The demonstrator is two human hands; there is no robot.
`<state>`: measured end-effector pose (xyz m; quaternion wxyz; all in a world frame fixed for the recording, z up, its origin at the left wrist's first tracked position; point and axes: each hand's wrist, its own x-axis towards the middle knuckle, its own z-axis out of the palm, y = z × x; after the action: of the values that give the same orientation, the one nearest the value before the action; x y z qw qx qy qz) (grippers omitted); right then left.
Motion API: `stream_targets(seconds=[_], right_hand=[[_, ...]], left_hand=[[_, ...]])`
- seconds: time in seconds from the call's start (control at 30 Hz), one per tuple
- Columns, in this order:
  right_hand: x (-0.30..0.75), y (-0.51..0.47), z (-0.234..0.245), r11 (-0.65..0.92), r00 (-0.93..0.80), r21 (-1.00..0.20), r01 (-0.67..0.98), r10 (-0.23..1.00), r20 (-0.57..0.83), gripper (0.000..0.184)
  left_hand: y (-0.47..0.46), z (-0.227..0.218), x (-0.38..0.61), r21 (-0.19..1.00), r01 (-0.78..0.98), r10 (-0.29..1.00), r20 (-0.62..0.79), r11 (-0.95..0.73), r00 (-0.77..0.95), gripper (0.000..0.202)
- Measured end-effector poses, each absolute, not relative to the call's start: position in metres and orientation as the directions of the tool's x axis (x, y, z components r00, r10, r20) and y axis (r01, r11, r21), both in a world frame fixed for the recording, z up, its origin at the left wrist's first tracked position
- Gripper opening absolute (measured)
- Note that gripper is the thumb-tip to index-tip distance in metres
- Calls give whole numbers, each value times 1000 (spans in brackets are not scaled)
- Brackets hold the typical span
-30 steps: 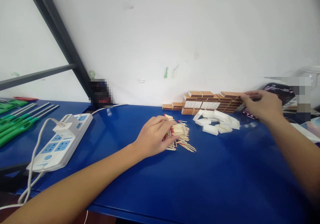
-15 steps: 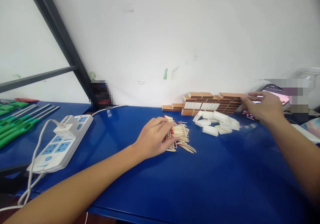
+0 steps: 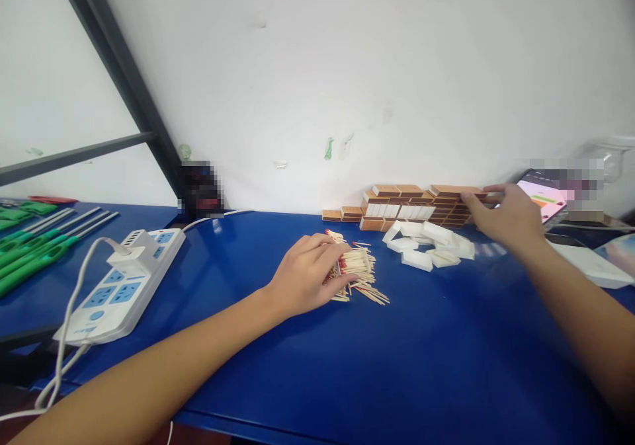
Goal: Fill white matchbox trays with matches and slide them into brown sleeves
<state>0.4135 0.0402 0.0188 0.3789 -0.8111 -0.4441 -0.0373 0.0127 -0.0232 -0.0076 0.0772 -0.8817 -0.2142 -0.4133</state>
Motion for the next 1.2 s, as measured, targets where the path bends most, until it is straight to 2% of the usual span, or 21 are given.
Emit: stream_targets(seconds=[0.17,0.3,0.37,0.43,0.5,0.53,0.6,0.67,0.7,0.73,0.77,0.83,0.9,1.0,1.2], right_hand=[[406,38,19,-324,562,-487,811,662,496,61],[383,35,16,-313,461,-338,888,602,652,74],[370,34,12,-258,350,-241,935,586,731,67],[358,30,10,-164,234,-169,972,586,776,45],[347,24,11,-91,156,-127,988,585,796,28],[341,19,14,-64,135,-120,991,580,804,25],[327,5,22,13,125,-159,987,559,820,27],[307,-13,30,190,146,-326,926,615,775,30],[296,-23,33,278,141,-467,839,718,681,32],[284,-32,35,326,69,-604,727,840,537,36],[272,-41,35,334,-48,-689,643,916,399,40],[252,-53,32,307,-228,-791,529,949,216,46],[239,-60,27,254,-287,-862,438,949,133,49],[235,-61,21,175,-259,-919,354,962,84,47],[242,-59,23,113,-231,-921,372,973,26,52]], left_hand=[[-23,-7,13,32,441,308,761,-897,571,40],[-24,-7,13,33,437,306,761,-899,572,41],[-24,-6,14,33,439,309,758,-898,574,41],[-24,-6,13,31,442,309,758,-897,575,41],[-24,-6,13,32,449,313,760,-893,569,41],[-23,-6,13,35,453,317,761,-891,566,41],[-23,-7,13,44,454,324,761,-890,562,41],[-23,-7,13,62,440,328,759,-896,562,42],[-23,-7,13,77,430,333,757,-900,562,41],[-23,-7,14,96,418,340,754,-903,562,41],[-24,-6,14,117,407,350,749,-906,562,40],[-25,-4,14,158,388,370,735,-908,568,36],[-26,-2,15,183,372,382,719,-910,581,34],[-26,-3,15,199,369,395,703,-908,592,34],[-26,-4,15,167,395,395,683,-903,614,41]])
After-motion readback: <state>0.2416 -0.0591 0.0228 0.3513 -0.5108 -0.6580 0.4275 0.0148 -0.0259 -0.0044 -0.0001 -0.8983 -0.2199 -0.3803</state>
